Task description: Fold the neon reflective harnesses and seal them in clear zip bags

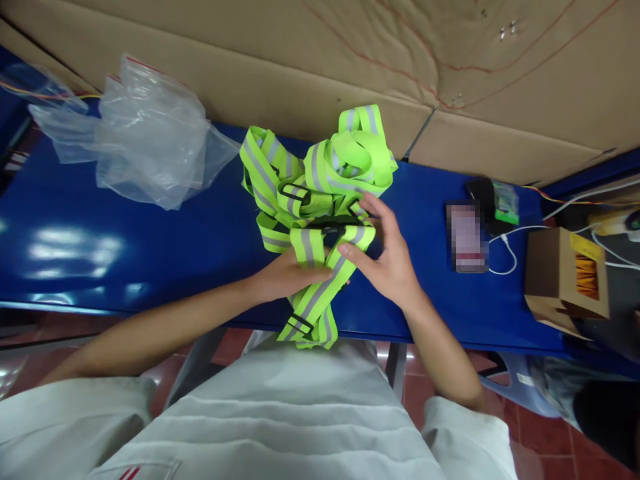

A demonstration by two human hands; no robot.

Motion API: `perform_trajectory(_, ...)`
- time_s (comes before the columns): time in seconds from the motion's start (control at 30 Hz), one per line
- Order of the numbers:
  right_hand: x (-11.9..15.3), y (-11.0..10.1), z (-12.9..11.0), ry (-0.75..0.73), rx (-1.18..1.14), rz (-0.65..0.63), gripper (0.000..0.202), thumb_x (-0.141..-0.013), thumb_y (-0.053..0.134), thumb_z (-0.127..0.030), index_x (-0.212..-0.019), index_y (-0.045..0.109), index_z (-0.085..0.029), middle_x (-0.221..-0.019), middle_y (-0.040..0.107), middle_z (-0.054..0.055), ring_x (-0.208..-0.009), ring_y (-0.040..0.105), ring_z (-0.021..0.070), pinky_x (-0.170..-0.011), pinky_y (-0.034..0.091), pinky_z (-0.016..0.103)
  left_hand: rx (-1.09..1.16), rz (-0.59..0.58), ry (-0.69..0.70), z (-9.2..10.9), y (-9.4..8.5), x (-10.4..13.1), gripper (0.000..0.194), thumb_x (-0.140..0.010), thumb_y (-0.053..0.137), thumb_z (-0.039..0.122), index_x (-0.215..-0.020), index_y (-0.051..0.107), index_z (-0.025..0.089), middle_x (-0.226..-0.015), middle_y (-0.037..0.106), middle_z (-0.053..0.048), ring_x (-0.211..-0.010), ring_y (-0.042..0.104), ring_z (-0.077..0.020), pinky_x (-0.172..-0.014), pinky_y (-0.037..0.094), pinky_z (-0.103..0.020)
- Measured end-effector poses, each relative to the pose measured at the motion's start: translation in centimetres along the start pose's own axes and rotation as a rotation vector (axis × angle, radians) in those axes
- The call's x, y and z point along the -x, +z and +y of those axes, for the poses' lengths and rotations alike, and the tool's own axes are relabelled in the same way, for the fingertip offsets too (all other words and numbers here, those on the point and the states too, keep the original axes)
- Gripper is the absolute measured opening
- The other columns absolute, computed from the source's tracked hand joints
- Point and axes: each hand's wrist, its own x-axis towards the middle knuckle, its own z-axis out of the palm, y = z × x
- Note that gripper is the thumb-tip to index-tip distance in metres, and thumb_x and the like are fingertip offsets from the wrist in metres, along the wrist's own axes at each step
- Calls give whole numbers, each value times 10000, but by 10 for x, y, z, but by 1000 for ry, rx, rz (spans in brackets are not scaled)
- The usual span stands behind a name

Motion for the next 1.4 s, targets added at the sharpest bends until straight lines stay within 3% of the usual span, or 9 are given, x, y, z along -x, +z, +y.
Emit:
perform_trajectory(0.07,-4,-7,-3,-5,6,-55,696,-878,810,-447,-1498,536,-291,-1428,657,90,-1334,619,282,-1138,505,458,-34,-43,0,1,-2,-1,238,-778,759,293,-964,758,143,-902,790,-81,-816,745,-252,-736,602,-341)
perform_trajectory(0.17,-10,-14,-11,-18,67,-102,349,-923,770,-388,-1252,731,-280,-1253,754,61,-1208,691,269,-1090,537,451,-4,-93,-32,1,-3,-1,329,-825,775,387,-1041,756,139,-978,797,-108,-882,757,-261,-776,608,-348)
perform_trajectory(0.33,-14,-13,-27,-63,72,52,221,-923,773,-321,-1142,780,-292,-1178,783,39,-1140,719,261,-1045,562,443,134,-239,-31,2,-1,-1,663,-739,906,429,-1313,686,179,-1225,760,-143,-1120,734,-299,-960,596,-410)
perform_trajectory(0.53,-22,-23,-49,28,-76,73,199,-877,818,-336,-1070,797,-289,-1072,806,5,-934,748,225,-841,633,387,39,-345,-8,21,0,10,412,-760,887,358,-1107,764,172,-1103,787,-103,-1000,746,-267,-838,615,-339)
perform_trajectory(0.73,-18,-25,-73,261,-523,-53,211,-888,803,-410,-1067,774,-303,-1153,789,3,-944,777,219,-823,685,389,-256,-474,139,51,12,40,289,-845,822,425,-1033,795,207,-1026,790,-59,-974,733,-258,-900,608,-322)
perform_trajectory(1.0,-23,-42,-95,328,-722,-171,253,-910,737,-232,-1154,711,-298,-1365,695,-30,-1075,772,201,-781,697,308,-33,-293,-68,64,2,65,340,-1012,610,464,-1225,785,266,-1144,798,-74,-1212,718,-279,-1077,577,-372)
perform_trajectory(1.17,-34,-26,-94,382,-786,-174,195,-955,652,-184,-1125,686,-273,-1266,709,-43,-1053,771,185,-761,690,290,-87,-521,70,65,0,40,298,-905,761,332,-1182,793,227,-1259,768,-94,-1291,677,-329,-1084,583,-390)
perform_trajectory(1.27,-39,-13,-82,347,-654,-130,199,-983,675,-302,-1180,661,-279,-1235,726,-6,-1038,774,215,-797,700,360,-14,-444,131,49,6,17,371,-860,817,314,-1205,758,190,-1279,756,-130,-1260,696,-332,-1060,596,-410)
perform_trajectory(1.4,-42,-17,-56,208,-420,-27,249,-940,744,-447,-1113,705,-273,-1179,746,0,-1021,757,207,-868,663,364,114,-341,5,26,6,0,406,-856,839,353,-1174,711,135,-997,803,-133,-940,800,-292,-831,664,-396)
